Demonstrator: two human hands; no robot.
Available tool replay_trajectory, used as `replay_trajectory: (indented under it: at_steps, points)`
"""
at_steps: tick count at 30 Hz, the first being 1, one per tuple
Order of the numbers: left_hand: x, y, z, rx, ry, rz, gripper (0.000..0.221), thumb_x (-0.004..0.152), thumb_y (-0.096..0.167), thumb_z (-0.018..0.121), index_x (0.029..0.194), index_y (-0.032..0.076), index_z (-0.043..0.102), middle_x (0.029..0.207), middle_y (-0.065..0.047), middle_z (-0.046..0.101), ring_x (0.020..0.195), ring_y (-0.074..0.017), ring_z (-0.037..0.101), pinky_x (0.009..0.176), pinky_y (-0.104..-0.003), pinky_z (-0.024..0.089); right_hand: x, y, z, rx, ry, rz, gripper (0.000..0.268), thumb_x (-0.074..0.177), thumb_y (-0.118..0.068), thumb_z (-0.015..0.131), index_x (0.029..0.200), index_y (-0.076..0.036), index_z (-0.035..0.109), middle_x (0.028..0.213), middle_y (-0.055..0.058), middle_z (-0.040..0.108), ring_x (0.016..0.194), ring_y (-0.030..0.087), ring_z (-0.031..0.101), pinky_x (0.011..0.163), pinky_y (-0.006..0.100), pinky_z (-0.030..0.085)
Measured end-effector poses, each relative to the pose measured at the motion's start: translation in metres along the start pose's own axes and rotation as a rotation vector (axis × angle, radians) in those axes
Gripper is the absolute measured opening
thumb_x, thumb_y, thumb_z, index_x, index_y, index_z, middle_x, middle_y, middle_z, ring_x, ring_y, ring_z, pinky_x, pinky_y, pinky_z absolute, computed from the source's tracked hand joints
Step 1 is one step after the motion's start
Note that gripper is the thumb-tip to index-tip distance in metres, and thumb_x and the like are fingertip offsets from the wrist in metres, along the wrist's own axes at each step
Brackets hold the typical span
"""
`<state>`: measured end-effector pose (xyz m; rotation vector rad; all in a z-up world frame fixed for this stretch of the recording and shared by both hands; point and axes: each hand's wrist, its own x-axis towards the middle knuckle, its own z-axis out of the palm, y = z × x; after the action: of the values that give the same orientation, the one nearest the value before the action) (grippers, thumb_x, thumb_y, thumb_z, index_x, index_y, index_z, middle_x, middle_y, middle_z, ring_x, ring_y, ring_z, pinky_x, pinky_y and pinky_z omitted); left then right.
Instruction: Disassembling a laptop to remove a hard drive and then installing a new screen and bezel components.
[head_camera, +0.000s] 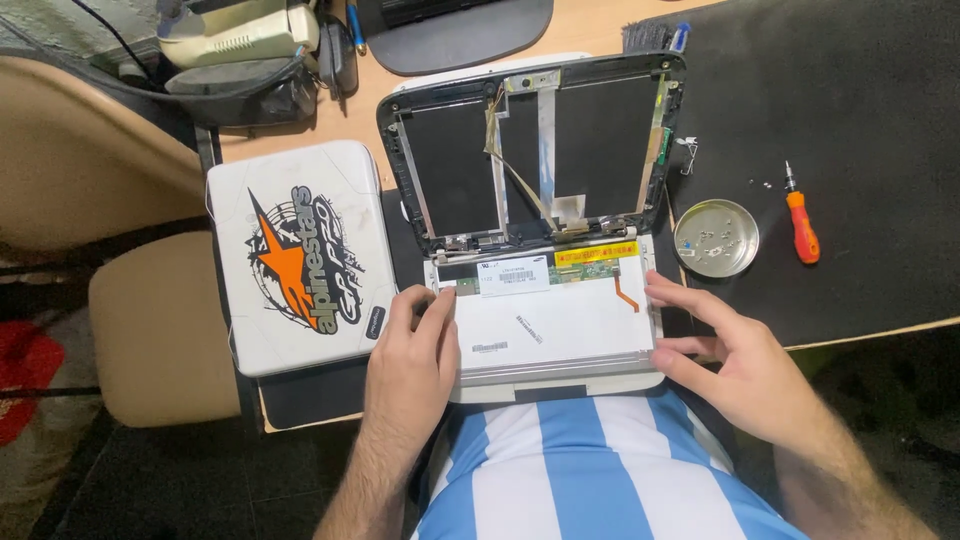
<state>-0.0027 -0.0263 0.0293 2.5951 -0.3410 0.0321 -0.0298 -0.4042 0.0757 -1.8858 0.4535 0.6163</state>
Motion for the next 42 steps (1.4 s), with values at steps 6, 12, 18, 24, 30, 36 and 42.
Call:
replay_trajectory:
  at_steps: [6, 12, 18, 24, 30, 36, 42]
  points:
    - [-0.001, -0.005, 0.007, 0.034, 0.025, -0.021, 0.043, 0.113, 0.007, 0.075, 0.156, 0.004, 0.072, 0.156, -0.02, 0.063, 0.115, -0.0392, 0.081, 0.087, -0.058, 0.074, 0.004, 0.011, 0.0, -0.051, 0.052, -0.217, 0.083, 0.095, -0.011, 0.089, 0.174, -0.02, 0.067, 0.169, 0.006, 0.08, 0.146, 0.013, 0.079, 0.121, 0.036, 0.073]
    - [0.009, -0.005, 0.018, -0.313, 0.089, -0.083, 0.072, 0.115, 0.0, 0.051, 0.184, -0.007, 0.032, 0.195, -0.029, 0.035, 0.183, -0.0445, 0.036, 0.152, -0.057, 0.031, 0.025, 0.039, 0.007, -0.156, 0.207, -0.531, 0.063, 0.101, -0.019, 0.087, 0.162, -0.006, 0.073, 0.175, 0.016, 0.067, 0.158, 0.027, 0.069, 0.132, 0.046, 0.062]
    - [0.032, 0.01, 0.015, -0.718, 0.008, -0.196, 0.096, 0.102, -0.017, 0.041, 0.189, -0.005, 0.004, 0.2, -0.039, 0.006, 0.184, -0.0623, 0.001, 0.15, -0.075, 0.007, 0.031, 0.028, 0.037, 0.1, 0.181, -0.454, 0.071, 0.105, 0.003, 0.077, 0.171, 0.007, 0.054, 0.19, 0.035, 0.038, 0.178, 0.062, 0.034, 0.142, 0.074, 0.037]
    - [0.025, -0.023, 0.046, -0.954, 0.046, -0.268, 0.109, 0.091, -0.024, 0.039, 0.193, 0.004, 0.012, 0.202, -0.031, 0.013, 0.188, -0.0511, 0.001, 0.152, -0.066, 0.008, 0.046, 0.05, 0.06, 0.232, 0.222, -0.571, 0.057, 0.114, 0.002, 0.063, 0.171, -0.001, 0.055, 0.196, 0.027, 0.033, 0.185, 0.053, 0.027, 0.148, 0.068, 0.03]
    - [0.022, -0.01, 0.035, -1.09, 0.06, -0.346, 0.113, 0.086, -0.026, 0.039, 0.193, 0.006, 0.02, 0.201, -0.029, 0.018, 0.189, -0.0465, 0.006, 0.153, -0.061, 0.015, 0.047, 0.048, 0.055, 0.436, 0.197, -0.643, 0.06, 0.109, -0.002, 0.072, 0.166, 0.0, 0.056, 0.194, 0.031, 0.037, 0.186, 0.055, 0.03, 0.151, 0.068, 0.026]
    - [0.007, 0.004, 0.017, -1.15, 0.012, -0.425, 0.112, 0.087, -0.025, 0.042, 0.192, 0.008, 0.021, 0.201, -0.026, 0.017, 0.189, -0.0449, 0.006, 0.152, -0.058, 0.019, 0.026, 0.041, 0.042, 0.578, 0.178, -0.551, 0.069, 0.1, -0.004, 0.075, 0.166, 0.004, 0.057, 0.192, 0.031, 0.044, 0.185, 0.052, 0.039, 0.146, 0.066, 0.042]
    - [-0.019, 0.006, 0.014, -1.105, -0.034, -0.505, 0.095, 0.101, -0.011, 0.055, 0.19, 0.011, 0.029, 0.196, -0.018, 0.043, 0.181, -0.0285, 0.043, 0.143, -0.044, 0.042, -0.011, 0.037, 0.037, 0.732, 0.126, -0.408, 0.069, 0.092, -0.006, 0.078, 0.16, -0.005, 0.067, 0.198, 0.018, 0.05, 0.182, 0.03, 0.051, 0.144, 0.049, 0.048]
